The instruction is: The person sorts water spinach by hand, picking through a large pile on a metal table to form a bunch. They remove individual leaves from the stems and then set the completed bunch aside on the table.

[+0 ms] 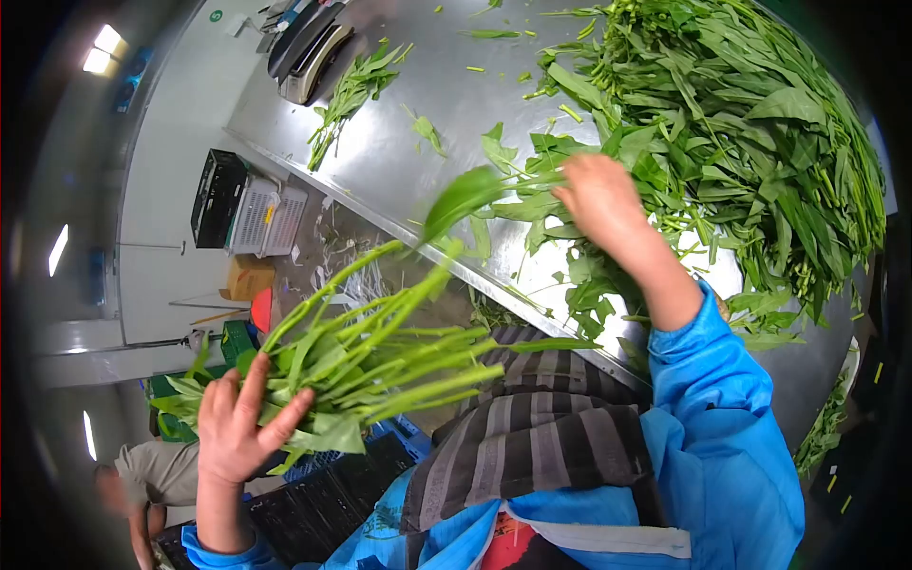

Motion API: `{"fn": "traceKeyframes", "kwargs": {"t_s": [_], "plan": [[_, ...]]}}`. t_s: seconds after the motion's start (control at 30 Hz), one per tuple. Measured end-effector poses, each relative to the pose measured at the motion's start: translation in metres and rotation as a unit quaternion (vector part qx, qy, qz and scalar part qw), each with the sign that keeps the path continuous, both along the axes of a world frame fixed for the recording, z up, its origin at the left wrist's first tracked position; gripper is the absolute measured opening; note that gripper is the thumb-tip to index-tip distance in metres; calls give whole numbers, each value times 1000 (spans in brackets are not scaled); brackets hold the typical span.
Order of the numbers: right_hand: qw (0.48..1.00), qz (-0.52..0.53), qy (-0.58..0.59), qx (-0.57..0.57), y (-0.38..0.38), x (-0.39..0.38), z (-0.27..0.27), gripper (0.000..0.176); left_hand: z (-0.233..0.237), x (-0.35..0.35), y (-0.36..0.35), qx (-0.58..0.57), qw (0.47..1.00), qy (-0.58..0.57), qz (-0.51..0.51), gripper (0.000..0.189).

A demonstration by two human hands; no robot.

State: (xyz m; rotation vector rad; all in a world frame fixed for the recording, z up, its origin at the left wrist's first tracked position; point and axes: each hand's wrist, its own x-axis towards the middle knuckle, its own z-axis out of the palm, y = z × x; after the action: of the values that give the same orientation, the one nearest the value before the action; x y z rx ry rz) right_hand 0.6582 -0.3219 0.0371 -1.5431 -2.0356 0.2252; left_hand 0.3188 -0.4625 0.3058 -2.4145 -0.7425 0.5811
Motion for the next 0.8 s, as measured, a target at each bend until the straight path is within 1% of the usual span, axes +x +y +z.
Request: {"fn": "traceKeyframes", "kwargs": {"t_s": [0.03,0.07,0.1,0.13,0.17,0.23,0.27,0.3,0.33,0.43,0.47,0.5,0.53,0.57,0.6,0.63,0.67,0.7,0.73,0.77,0.8], "plan": [[995,-30,12,98,-5,6,-6,37,2,-3,-1,12,1000,-6,7,51],[992,69,102,2,-12,1,-9,47,3,-5,0,23,1000,-2,8,52],[963,165,190,-97,-25,-6,-8,57,4,-6,1,32,999,2,8,52],[907,252,233,-242,-40,-14,0,67,4,-7,2,33,999,-3,11,52],[824,330,267,-376,-52,-26,14,78,3,-8,5,38,999,-9,12,53],[776,378,289,-413,-69,-50,11,85,3,-7,6,37,999,-17,20,53],[799,377,282,-375,-79,-68,-10,81,3,-6,7,35,999,-20,25,53],[820,377,273,-334,-81,-81,-16,77,3,-4,8,34,999,-23,30,54],[797,402,250,-376,-82,-84,-17,54,4,-2,8,33,999,-19,34,56],[685,410,240,-552,-71,-68,15,29,7,-2,7,17,999,-27,42,56],[766,427,324,-354,-78,-57,7,25,10,2,6,21,998,-32,51,54],[806,392,352,-270,-74,-49,-15,25,13,2,3,3,997,-36,66,53],[852,324,311,-269,-64,-33,-19,23,14,1,0,-7,996,-42,76,52],[933,240,139,-229,-48,-14,-20,20,16,1,1,-16,995,-49,84,51],[968,186,-26,-164,-28,0,-22,17,16,4,1,-18,994,-66,88,51],[964,181,-113,-156,-8,12,-12,23,20,9,-1,-31,994,-61,88,52],[992,114,-61,-2,-4,13,2,37,24,16,0,-47,993,-58,90,53],[992,93,-18,83,3,8,30,48,28,23,2,-67,992,-53,91,53],[982,153,63,94,6,-4,57,46,30,30,4,-80,993,-52,70,54],[955,250,156,47,8,-26,61,47,30,37,6,-88,993,-55,52,54],[909,335,248,-4,5,-48,64,47,29,43,8,-97,993,-58,30,54]]}}
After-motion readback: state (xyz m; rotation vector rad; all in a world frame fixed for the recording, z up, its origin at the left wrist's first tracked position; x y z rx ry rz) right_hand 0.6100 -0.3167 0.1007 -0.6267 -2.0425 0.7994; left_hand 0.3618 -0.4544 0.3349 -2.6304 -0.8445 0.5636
